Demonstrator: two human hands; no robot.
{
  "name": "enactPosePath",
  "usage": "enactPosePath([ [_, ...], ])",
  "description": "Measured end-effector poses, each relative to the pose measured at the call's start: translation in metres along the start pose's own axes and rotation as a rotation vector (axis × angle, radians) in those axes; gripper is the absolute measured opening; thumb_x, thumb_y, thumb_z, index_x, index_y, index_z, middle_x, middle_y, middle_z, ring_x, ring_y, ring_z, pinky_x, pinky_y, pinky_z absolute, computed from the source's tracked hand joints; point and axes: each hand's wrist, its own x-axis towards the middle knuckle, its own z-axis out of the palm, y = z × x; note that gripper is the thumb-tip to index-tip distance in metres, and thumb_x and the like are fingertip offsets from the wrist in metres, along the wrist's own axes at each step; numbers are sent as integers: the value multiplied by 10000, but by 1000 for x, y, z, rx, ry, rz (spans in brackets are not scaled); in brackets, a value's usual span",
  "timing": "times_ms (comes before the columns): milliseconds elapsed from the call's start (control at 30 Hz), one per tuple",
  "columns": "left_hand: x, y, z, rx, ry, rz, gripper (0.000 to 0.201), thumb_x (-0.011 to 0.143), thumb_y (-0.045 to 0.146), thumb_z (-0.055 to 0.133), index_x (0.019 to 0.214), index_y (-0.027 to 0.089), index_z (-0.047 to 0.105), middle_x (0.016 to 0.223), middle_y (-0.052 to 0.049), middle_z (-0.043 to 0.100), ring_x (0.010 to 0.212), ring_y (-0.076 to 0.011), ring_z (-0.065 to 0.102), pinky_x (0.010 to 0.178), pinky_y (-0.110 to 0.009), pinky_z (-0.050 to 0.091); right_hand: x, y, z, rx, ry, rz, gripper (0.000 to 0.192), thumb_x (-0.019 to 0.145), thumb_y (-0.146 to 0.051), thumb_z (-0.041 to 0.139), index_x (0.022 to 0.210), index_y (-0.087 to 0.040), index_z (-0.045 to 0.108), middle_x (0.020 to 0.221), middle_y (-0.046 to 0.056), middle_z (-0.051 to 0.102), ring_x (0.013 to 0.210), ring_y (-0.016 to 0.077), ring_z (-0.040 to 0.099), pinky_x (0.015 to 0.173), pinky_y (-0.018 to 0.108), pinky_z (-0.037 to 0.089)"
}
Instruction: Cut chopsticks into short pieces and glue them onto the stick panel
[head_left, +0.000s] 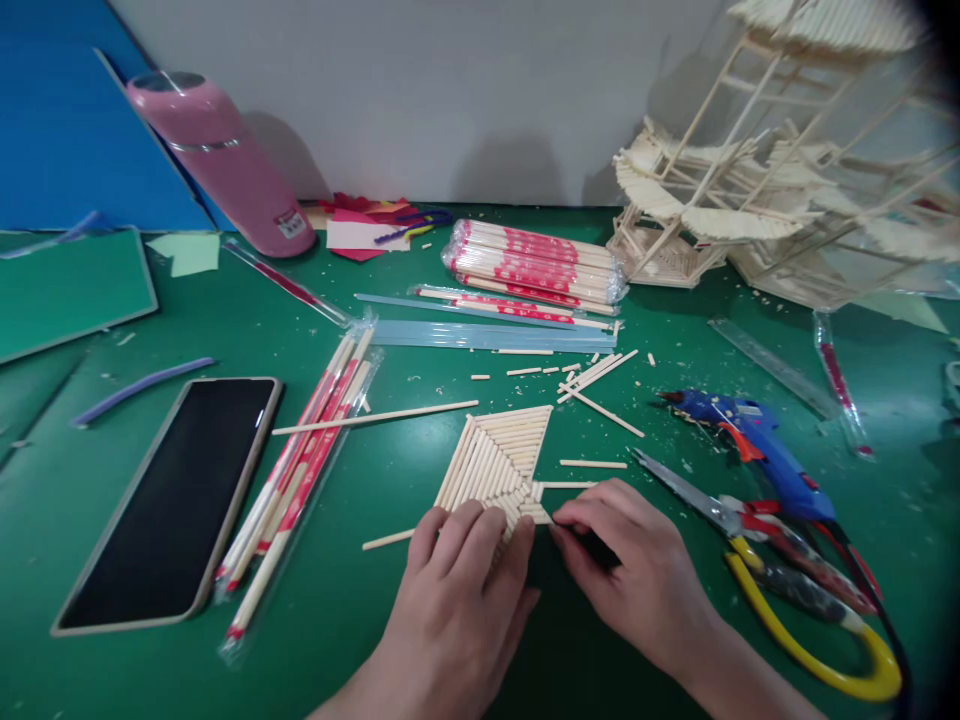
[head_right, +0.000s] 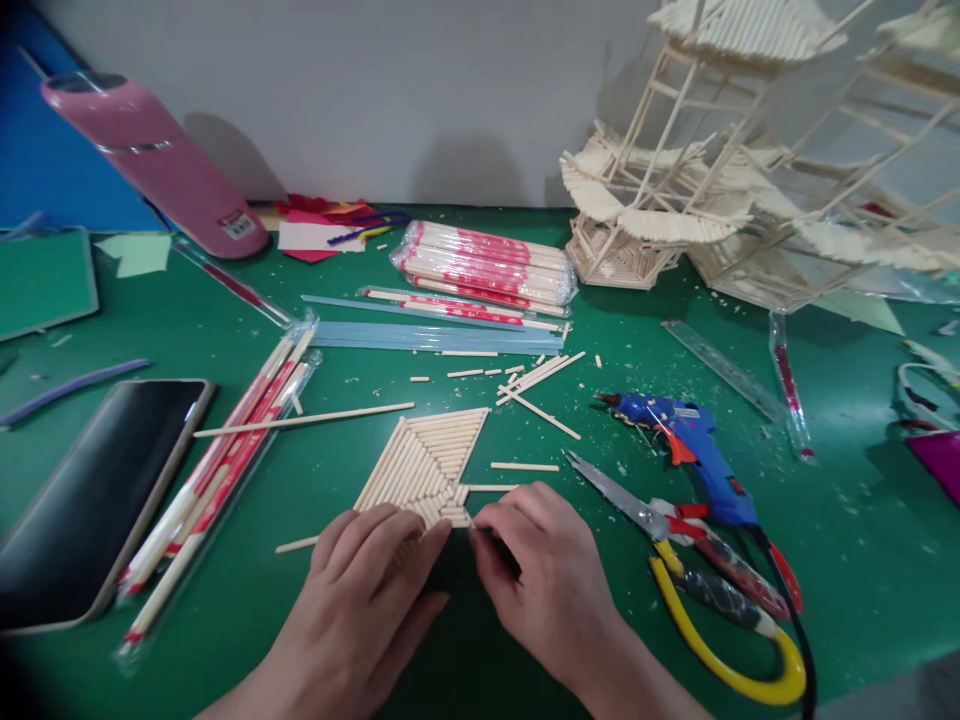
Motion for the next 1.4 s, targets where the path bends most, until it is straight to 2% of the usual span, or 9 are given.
enactPosePath([
  [367,0,1,1,18,23,16,307,855,212,392,1119,153,537,992,-71,566,943,-228,466,875,-408,282,0,-1,0,-18,-27,10,118,823,-171,484,789,-192,595,729,27,565,697,157,502,622,295,388],
  [733,0,2,-2,81,51,59,249,855,240,416,1018,190,598,980,-96,559,932,-246,483,824,-432,318,1,-1,1,-30,-20,6,106,818,-170,490,780,-196,586,728,19,567,695,157,502,622,292,384],
  [900,2,3,-3,87,42,67,273,860,237,400,1055,179,583,991,-90,569,937,-238,480,835,-427,311,0,-1,1,-41,-17,0,107,818,-174,489,787,-200,588,732,17,568,695,153,509,622,284,381],
  [1133,3,4,-6,88,-33,38,299,839,241,432,1098,151,551,994,-72,587,927,-230,481,851,-415,305,0,-1,2,-48,-8,1,116,817,-175,487,775,-203,591,714,15,564,679,148,507,619,280,378],
  [1300,3,2,-3,70,27,50,287,841,239,415,1068,148,564,963,-67,589,899,-229,481,843,-415,297,1,-2,2,-47,-18,24,109,816,-171,489,767,-204,581,705,13,557,676,151,493,618,284,364],
  [1400,4,2,-4,53,4,45,278,839,233,432,1066,142,564,969,-66,592,903,-229,485,848,-406,292,1,-3,2,-51,-32,41,115,818,-173,486,758,-205,579,704,11,559,680,152,489,616,282,355],
])
